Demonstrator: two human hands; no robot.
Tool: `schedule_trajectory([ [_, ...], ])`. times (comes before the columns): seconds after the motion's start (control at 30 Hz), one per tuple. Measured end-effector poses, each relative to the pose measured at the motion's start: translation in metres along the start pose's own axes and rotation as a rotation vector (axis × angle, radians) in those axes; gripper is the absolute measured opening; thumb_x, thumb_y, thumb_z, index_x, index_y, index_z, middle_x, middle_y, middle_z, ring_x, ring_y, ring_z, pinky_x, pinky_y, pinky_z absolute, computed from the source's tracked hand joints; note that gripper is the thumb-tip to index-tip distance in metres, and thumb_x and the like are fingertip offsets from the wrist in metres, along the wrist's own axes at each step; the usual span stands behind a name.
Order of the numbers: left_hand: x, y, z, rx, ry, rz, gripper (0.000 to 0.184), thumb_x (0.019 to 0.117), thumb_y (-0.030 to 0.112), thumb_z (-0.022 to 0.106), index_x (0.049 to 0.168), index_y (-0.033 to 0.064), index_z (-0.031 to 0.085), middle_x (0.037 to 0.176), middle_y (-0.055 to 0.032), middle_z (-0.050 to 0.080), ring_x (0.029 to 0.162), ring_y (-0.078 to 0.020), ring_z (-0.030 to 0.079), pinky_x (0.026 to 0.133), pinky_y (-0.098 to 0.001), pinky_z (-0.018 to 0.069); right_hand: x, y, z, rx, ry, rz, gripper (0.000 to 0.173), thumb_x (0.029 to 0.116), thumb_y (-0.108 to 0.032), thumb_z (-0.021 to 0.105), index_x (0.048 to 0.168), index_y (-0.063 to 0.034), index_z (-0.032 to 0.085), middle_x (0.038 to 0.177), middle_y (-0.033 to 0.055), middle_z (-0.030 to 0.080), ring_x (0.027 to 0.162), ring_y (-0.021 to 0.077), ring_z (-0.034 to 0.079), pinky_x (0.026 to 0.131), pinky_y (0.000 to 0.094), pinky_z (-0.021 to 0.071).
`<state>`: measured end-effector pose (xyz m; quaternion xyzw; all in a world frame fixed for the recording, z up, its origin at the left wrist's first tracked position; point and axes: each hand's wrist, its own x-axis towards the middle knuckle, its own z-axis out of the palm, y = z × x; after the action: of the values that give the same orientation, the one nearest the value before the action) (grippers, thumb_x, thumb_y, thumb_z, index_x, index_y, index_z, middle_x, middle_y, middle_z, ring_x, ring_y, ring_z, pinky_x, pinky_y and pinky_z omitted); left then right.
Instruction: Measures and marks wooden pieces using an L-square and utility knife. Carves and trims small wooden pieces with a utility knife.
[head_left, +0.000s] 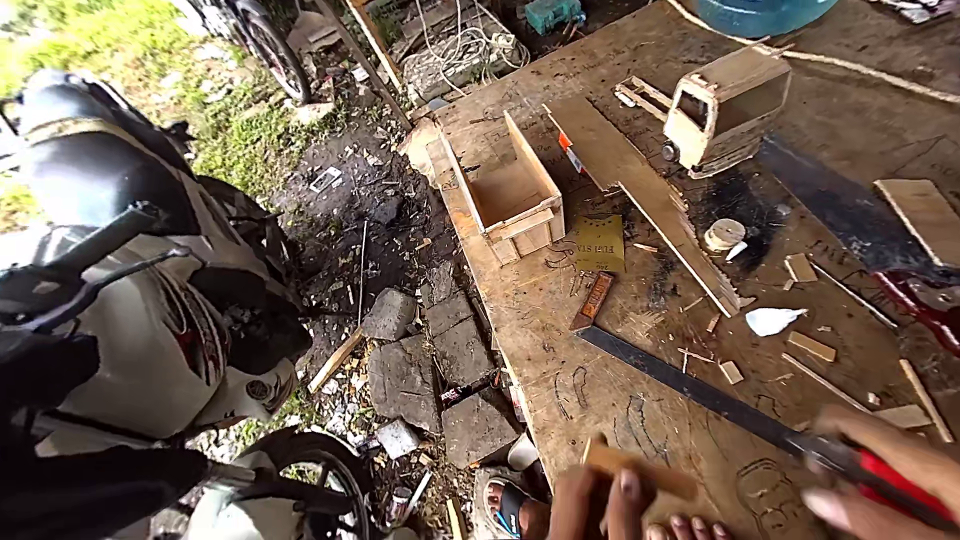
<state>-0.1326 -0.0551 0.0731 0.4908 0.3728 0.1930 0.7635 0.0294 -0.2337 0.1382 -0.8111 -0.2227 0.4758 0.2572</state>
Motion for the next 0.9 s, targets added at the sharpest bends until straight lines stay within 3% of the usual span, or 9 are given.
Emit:
schedule_trajectory([
  [0.07,0.027,-0.04,0.002,0.201,-0.022,-0.027,0.043,0.0938,-0.004,0.065,0.135,-0.0132,0.054,0.096,-0.0128,0.073,0.083,-0.0157,0.073,0.08,-0.0347,0.0634,0.02,0.019,0.016,0.066,0.023,0.09,0.043,0.105,-0.022,0.052,0.134,0.0086,0.044,0.09,0.0243,0.063,0.07,0.0362,0.066,0.066,0.0551,0.0557],
  [0.13,0.05,-0.077,0.004,0.325,-0.015,-0.008,0.05,0.0905,-0.004,0.069,0.137,-0.0091,0.052,0.091,-0.0088,0.074,0.076,-0.0137,0.073,0.072,-0.0312,0.0632,0.044,0.031,0.037,0.102,0.034,0.129,0.044,0.1048,-0.015,0.044,0.141,0.0085,0.037,0.097,0.0235,0.063,0.074,0.0341,0.066,0.069,0.0523,0.0568],
  [0.23,0.063,-0.105,0.002,0.611,0.003,0.069,0.043,0.0895,0.007,0.075,0.129,0.0003,0.06,0.089,-0.0006,0.076,0.075,-0.0093,0.074,0.069,-0.0296,0.0631,0.074,0.044,0.069,0.048,0.163,-0.003,0.04,0.1051,-0.01,0.046,0.14,0.0086,0.05,0.114,0.0257,0.06,0.081,0.0315,0.07,0.073,0.0456,0.0619],
  [0.3,0.065,-0.105,-0.001,0.81,0.033,0.104,0.037,0.0878,0.018,0.078,0.12,0.0054,0.067,0.086,0.0027,0.076,0.073,-0.0092,0.073,0.066,-0.0307,0.0605,0.088,0.044,0.085,-0.013,0.256,-0.109,0.039,0.1025,-0.006,0.054,0.14,0.0047,0.058,0.114,0.0252,0.061,0.08,0.0283,0.071,0.073,0.04,0.0632],
  [0.37,0.066,-0.1,-0.01,0.934,0.038,0.154,0.037,0.0871,0.029,0.08,0.115,0.006,0.071,0.084,0.0005,0.073,0.073,-0.0133,0.07,0.066,-0.0333,0.058,0.098,0.043,0.099,-0.04,0.346,-0.156,0.04,0.0987,-0.007,0.063,0.138,0.0029,0.062,0.112,0.0238,0.069,0.081,0.0295,0.074,0.073,0.0434,0.0644],
  [0.47,0.065,-0.1,-0.031,0.968,-0.04,0.425,0.022,0.0925,0.02,0.074,0.108,0.0049,0.077,0.1,-0.0081,0.075,0.095,-0.0208,0.072,0.082,-0.034,0.0595,0.107,0.034,0.111,-0.1,0.473,-0.178,0.034,0.0939,-0.01,0.071,0.125,0.0038,0.07,0.108,0.0203,0.075,0.088,0.0299,0.076,0.079,0.0448,0.0627],
  [0.53,0.07,-0.108,-0.046,0.977,-0.229,0.626,0.022,0.0973,0.009,0.065,0.115,0.0081,0.078,0.119,-0.0102,0.074,0.119,-0.0255,0.067,0.102,-0.0387,0.055,0.113,0.029,0.116,-0.138,0.534,-0.185,0.03,0.0928,-0.009,0.071,0.12,0.0045,0.073,0.105,0.0203,0.076,0.09,0.0285,0.076,0.083,0.0413,0.0623],
  [0.6,0.081,-0.117,-0.057,1.02,-0.407,0.781,0.03,0.099,0.003,0.057,0.123,0.0081,0.075,0.131,-0.0093,0.071,0.13,-0.0274,0.061,0.112,-0.0421,0.0482,0.119,0.027,0.121,-0.195,0.578,-0.203,0.03,0.0916,-0.006,0.069,0.119,0.0041,0.074,0.099,0.0208,0.075,0.086,0.0279,0.074,0.08,0.0381,0.0612],
  [0.9,0.103,-0.122,-0.067,1.118,-0.652,0.968,0.033,0.1022,0.0,0.047,0.125,0.0037,0.071,0.135,-0.0099,0.068,0.132,-0.0261,0.06,0.115,-0.041,0.0432,0.127,0.024,0.128,-0.261,0.593,-0.183,0.025,0.0913,-0.006,0.07,0.114,0.0027,0.077,0.093,0.019,0.076,0.082,0.0241,0.073,0.077,0.0323,0.0597],
])
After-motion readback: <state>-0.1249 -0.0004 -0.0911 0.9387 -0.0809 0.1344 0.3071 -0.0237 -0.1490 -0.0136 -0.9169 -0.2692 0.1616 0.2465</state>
